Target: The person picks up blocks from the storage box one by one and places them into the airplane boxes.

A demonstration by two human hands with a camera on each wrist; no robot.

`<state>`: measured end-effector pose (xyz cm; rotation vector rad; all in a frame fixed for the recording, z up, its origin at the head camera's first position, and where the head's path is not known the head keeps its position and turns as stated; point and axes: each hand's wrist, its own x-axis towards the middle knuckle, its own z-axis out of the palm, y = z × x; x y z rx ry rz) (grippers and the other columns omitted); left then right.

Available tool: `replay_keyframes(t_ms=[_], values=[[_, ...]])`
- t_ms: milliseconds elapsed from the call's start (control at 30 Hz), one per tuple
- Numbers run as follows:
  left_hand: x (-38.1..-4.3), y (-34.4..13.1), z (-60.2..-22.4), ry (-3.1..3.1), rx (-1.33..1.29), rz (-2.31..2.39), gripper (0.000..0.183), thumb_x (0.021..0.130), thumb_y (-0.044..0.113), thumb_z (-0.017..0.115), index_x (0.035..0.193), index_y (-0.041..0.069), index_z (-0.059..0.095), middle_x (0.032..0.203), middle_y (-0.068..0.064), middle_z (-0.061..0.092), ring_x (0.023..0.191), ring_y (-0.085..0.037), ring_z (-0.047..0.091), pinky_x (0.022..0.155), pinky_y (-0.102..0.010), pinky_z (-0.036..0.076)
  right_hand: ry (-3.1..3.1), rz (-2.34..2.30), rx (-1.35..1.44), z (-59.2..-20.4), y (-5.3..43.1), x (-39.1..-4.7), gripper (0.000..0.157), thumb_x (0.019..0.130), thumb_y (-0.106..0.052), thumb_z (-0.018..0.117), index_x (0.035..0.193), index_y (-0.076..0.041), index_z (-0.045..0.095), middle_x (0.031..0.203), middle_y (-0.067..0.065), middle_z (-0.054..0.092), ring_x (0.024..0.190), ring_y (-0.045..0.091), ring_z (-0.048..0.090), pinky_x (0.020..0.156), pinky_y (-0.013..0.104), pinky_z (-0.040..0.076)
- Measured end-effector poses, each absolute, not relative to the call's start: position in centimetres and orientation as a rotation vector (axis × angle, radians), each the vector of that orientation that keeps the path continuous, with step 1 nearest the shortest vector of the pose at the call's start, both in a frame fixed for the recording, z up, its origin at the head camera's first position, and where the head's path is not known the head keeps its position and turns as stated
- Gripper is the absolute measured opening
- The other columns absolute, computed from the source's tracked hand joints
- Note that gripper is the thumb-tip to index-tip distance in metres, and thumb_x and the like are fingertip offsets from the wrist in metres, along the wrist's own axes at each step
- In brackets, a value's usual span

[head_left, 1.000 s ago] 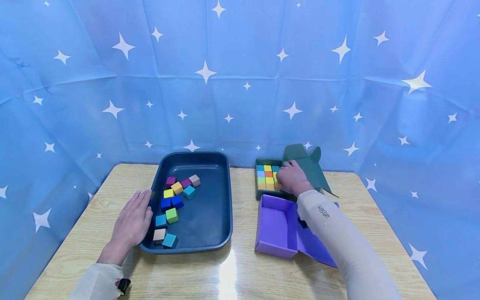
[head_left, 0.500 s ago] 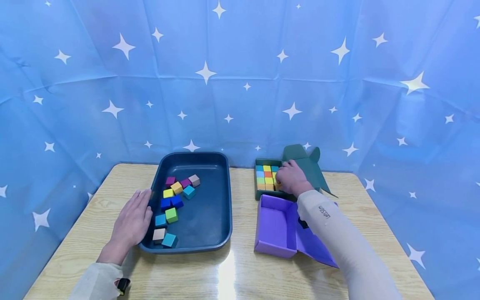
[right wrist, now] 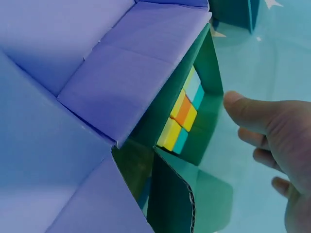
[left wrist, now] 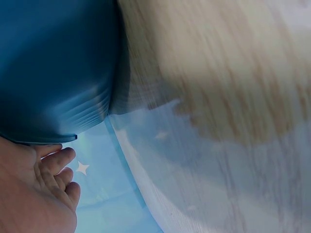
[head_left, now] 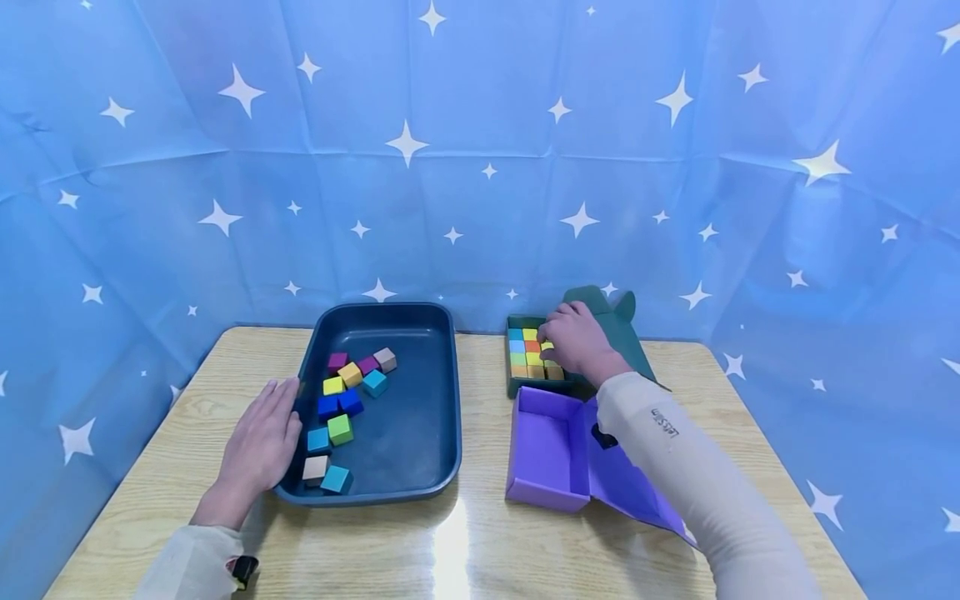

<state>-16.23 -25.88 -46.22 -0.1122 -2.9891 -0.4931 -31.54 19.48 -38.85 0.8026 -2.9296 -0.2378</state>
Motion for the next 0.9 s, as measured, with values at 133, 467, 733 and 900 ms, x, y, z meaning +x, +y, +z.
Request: replay_keyframes(t_ms=[133, 467, 733, 900], values=[[-16.2, -25.9, -46.2, -2.986, -0.115, -0.497, 0.056, 0.105, 0.023, 0.031, 0.154, -0.001, 0.019, 0.157, -0.025, 0.027, 0.148, -0.043, 0.017, 0.12, -0.058, 0.018, -2.972, -0.205, 0.812, -38.8, 18.9, -31.1, 0.025, 0.083, -0.035, 0.076, 0.104, -0.02, 0.076, 0.107, -0.001, 0.071, 0.109, 0.026, 0.055, 0.11, 0.051, 0.033], [-16.2, -26.0, -46.3, -2.97, -0.118, -0.496, 0.055, 0.105, 0.023, 0.032, 0.154, 0.0, 0.019, 0.157, -0.025, 0.028, 0.148, -0.042, 0.018, 0.119, -0.058, 0.019, -2.859, -0.311, 1.015, -39.9, 16.2, -29.6, 0.036, 0.085, -0.039, 0.074, 0.116, -0.021, 0.072, 0.119, 0.0, 0.07, 0.118, 0.025, 0.058, 0.108, 0.048, 0.038], [-16.2, -25.9, -46.3, -2.97, -0.114, -0.501, 0.056, 0.105, 0.023, 0.031, 0.154, 0.0, 0.019, 0.157, -0.025, 0.028, 0.149, -0.042, 0.016, 0.12, -0.058, 0.018, -2.837, -0.429, 1.074, -40.8, 15.7, -29.4, 0.036, 0.088, -0.035, 0.071, 0.12, -0.019, 0.07, 0.126, -0.001, 0.068, 0.123, 0.023, 0.058, 0.11, 0.046, 0.038], [-16.2, -25.9, -46.3, -2.967, -0.111, -0.496, 0.056, 0.105, 0.023, 0.032, 0.154, 0.0, 0.019, 0.157, -0.025, 0.028, 0.148, -0.042, 0.017, 0.119, -0.058, 0.02, -2.827, -0.443, 1.129, -41.0, 15.9, -29.4, 0.034, 0.092, -0.034, 0.066, 0.123, -0.021, 0.069, 0.129, -0.003, 0.066, 0.126, 0.023, 0.057, 0.109, 0.045, 0.039]])
